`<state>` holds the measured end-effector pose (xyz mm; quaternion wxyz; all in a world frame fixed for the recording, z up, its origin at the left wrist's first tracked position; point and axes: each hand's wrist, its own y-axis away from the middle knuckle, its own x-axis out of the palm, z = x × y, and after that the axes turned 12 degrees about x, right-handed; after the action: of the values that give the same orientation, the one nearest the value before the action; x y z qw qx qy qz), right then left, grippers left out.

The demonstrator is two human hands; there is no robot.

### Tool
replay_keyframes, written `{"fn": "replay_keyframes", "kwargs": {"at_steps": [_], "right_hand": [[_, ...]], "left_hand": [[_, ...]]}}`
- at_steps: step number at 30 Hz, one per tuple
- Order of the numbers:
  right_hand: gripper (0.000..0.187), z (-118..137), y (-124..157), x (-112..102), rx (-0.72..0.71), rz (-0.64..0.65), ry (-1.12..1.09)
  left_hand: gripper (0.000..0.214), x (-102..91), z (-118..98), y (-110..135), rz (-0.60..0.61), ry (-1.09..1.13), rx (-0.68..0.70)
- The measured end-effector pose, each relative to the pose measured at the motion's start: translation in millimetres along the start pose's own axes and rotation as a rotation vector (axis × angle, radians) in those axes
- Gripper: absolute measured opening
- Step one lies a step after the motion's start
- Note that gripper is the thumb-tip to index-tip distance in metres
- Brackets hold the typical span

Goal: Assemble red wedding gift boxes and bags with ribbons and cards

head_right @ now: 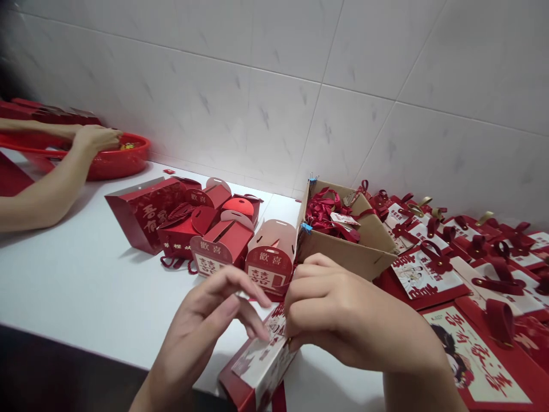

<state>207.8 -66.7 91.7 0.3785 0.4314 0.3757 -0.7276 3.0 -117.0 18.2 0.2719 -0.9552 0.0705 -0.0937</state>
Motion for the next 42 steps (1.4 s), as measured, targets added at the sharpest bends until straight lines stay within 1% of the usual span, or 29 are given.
{"fn": "replay_keyframes", "kwargs": {"at_steps": [1, 2, 3, 5, 6, 8, 11, 13, 16, 18, 22, 25, 30, 36, 38, 42], "right_hand": [[0.011, 1.5, -0.1, -0.1, 0.0, 0.004, 0.01], [0.013, 2.6, -0.3, -0.1, 0.001, 0.004, 0.017], [0.013, 3.2, -0.5, -0.2, 0.002, 0.004, 0.019], [0.013, 3.8, -0.8, -0.4, 0.002, 0.005, 0.006], [0.013, 4.0, -1.0, -0.6, 0.0, 0.007, -0.005], [0.012, 4.5, -1.0, -0.8, -0.003, 0.018, -0.026], [0.007, 5.6, -0.7, -0.6, 0.022, 0.038, -0.034], [0.003, 5.9, -0.4, -0.1, 0.072, 0.037, -0.029], [0.002, 5.5, -0.1, 0.6, 0.132, 0.02, -0.014], [0.003, 5.4, -0.1, 0.8, 0.146, 0.018, -0.009], [0.002, 7.1, -0.6, 0.3, 0.167, 0.035, -0.021], [0.004, 8.5, -1.2, -0.2, 0.164, 0.047, -0.029], [0.004, 6.8, -1.7, 0.0, 0.148, 0.045, -0.047], [0.004, 5.0, -1.8, -0.2, 0.129, 0.044, -0.059], [0.005, 4.8, -1.5, -0.1, 0.124, 0.042, -0.064], [0.006, 4.4, -1.1, 0.0, 0.127, 0.043, -0.07]], "left_hand": [[0.012, -1.4, 1.1, -0.3, -0.059, -0.063, 0.015], [0.011, -2.2, 3.3, -1.0, -0.094, -0.144, 0.03], [0.018, -2.3, 6.4, -1.9, -0.09, -0.221, 0.042], [0.029, -0.8, 14.5, -4.6, -0.006, -0.319, 0.028], [0.03, 0.7, 19.0, -6.1, 0.035, -0.344, 0.008], [0.024, 4.9, 27.5, -9.1, 0.062, -0.376, -0.024], [0.013, 10.1, 34.1, -11.3, 0.024, -0.381, -0.047], [0.013, 9.8, 31.5, -10.1, 0.029, -0.378, -0.048], [0.015, 4.0, 19.2, -5.1, 0.119, -0.376, 0.0], [0.016, -0.6, 9.8, -1.4, 0.183, -0.367, 0.033], [0.018, -5.3, -3.0, 2.9, 0.292, -0.339, 0.049], [0.02, -5.1, -6.9, 3.0, 0.328, -0.292, 0.06], [0.02, -1.2, -5.9, 0.2, 0.287, -0.267, 0.044], [0.019, 4.1, -2.1, 1.7, 0.158, -0.236, 0.021], [0.02, 5.1, -2.6, 2.7, 0.152, -0.23, 0.025], [0.023, 4.5, -4.6, 2.6, 0.186, -0.219, 0.043]]}}
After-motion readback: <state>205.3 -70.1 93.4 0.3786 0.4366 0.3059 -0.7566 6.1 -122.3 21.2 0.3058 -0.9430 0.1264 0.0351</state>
